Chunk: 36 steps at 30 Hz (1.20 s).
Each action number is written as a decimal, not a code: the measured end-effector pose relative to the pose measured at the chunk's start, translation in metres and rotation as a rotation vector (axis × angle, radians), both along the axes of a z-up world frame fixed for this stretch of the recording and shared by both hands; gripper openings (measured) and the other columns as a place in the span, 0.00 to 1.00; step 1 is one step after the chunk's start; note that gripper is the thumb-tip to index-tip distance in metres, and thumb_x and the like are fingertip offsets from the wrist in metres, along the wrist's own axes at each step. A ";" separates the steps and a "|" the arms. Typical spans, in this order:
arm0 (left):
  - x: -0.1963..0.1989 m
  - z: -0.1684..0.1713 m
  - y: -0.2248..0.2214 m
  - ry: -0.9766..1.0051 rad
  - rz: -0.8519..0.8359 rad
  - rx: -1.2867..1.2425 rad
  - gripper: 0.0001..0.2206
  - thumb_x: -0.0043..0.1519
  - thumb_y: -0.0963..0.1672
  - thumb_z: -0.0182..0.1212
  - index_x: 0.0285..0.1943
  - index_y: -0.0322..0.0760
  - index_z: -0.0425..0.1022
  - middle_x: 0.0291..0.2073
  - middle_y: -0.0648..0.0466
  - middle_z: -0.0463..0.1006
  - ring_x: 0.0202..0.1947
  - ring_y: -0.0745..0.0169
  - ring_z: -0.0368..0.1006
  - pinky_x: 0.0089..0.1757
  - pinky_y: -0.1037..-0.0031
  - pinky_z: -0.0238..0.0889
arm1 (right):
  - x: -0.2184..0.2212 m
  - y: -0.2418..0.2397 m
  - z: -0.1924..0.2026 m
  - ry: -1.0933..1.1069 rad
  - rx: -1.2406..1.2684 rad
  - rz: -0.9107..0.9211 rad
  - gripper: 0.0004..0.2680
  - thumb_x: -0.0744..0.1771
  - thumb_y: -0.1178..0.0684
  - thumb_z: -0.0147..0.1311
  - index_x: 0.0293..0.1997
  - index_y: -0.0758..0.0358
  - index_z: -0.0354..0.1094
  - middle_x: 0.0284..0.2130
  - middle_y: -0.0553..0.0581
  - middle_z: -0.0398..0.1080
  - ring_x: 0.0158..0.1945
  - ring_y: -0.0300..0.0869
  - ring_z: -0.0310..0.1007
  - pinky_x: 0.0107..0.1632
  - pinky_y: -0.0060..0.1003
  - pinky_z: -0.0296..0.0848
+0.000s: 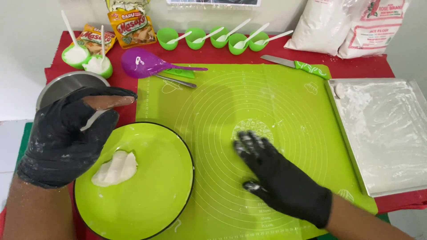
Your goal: Shaping small pieces of white dough into cylinders and placing them on a baking tray.
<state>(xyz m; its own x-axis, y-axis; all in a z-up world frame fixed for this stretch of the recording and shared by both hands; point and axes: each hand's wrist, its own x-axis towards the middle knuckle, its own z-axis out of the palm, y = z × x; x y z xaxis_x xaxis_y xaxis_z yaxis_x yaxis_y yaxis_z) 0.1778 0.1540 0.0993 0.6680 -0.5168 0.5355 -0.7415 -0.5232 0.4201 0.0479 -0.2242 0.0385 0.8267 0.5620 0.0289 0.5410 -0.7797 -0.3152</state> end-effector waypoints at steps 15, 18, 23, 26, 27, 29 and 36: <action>0.005 -0.007 0.006 -0.080 -0.016 -0.007 0.11 0.70 0.36 0.55 0.57 0.33 0.82 0.51 0.42 0.82 0.49 0.40 0.76 0.55 0.52 0.66 | 0.076 -0.029 -0.005 -0.033 0.023 -0.243 0.23 0.72 0.45 0.32 0.80 0.56 0.39 0.78 0.66 0.35 0.80 0.61 0.29 0.75 0.58 0.31; 0.002 -0.007 0.008 -0.079 0.000 -0.006 0.11 0.71 0.36 0.55 0.57 0.32 0.82 0.51 0.41 0.82 0.50 0.39 0.75 0.56 0.51 0.66 | 0.037 -0.019 0.000 0.004 0.043 -0.086 0.24 0.72 0.49 0.37 0.80 0.57 0.39 0.78 0.64 0.37 0.81 0.57 0.32 0.76 0.52 0.34; -0.001 -0.007 0.006 -0.062 0.052 0.023 0.12 0.72 0.36 0.55 0.58 0.33 0.83 0.53 0.43 0.82 0.54 0.39 0.75 0.59 0.53 0.65 | 0.019 0.015 0.006 0.090 0.134 0.087 0.28 0.70 0.48 0.53 0.79 0.58 0.41 0.78 0.67 0.39 0.81 0.60 0.34 0.76 0.53 0.35; 0.002 -0.007 0.005 -0.112 0.003 0.018 0.11 0.73 0.36 0.55 0.57 0.32 0.82 0.51 0.40 0.82 0.50 0.37 0.76 0.56 0.50 0.67 | 0.048 0.028 -0.007 -0.013 0.012 0.054 0.30 0.67 0.43 0.56 0.78 0.59 0.44 0.77 0.68 0.43 0.78 0.64 0.39 0.73 0.61 0.39; 0.002 -0.009 0.005 -0.100 0.002 -0.002 0.10 0.73 0.36 0.54 0.57 0.32 0.82 0.50 0.40 0.81 0.50 0.37 0.75 0.55 0.51 0.66 | 0.061 0.026 -0.011 -0.047 -0.027 -0.032 0.29 0.69 0.42 0.51 0.79 0.58 0.42 0.77 0.66 0.41 0.79 0.61 0.37 0.73 0.60 0.36; 0.002 -0.011 0.007 -0.090 0.001 -0.024 0.10 0.73 0.36 0.54 0.56 0.32 0.82 0.50 0.39 0.80 0.49 0.38 0.75 0.55 0.51 0.66 | 0.075 0.014 -0.013 -0.083 -0.067 -0.118 0.28 0.71 0.41 0.46 0.79 0.58 0.40 0.77 0.64 0.39 0.79 0.59 0.34 0.74 0.59 0.33; 0.000 -0.011 0.012 -0.088 0.057 -0.015 0.10 0.73 0.36 0.55 0.57 0.31 0.82 0.53 0.39 0.81 0.56 0.36 0.76 0.60 0.51 0.67 | 0.022 -0.022 0.001 0.021 0.015 -0.042 0.24 0.70 0.53 0.33 0.80 0.59 0.38 0.79 0.64 0.36 0.81 0.57 0.32 0.76 0.54 0.33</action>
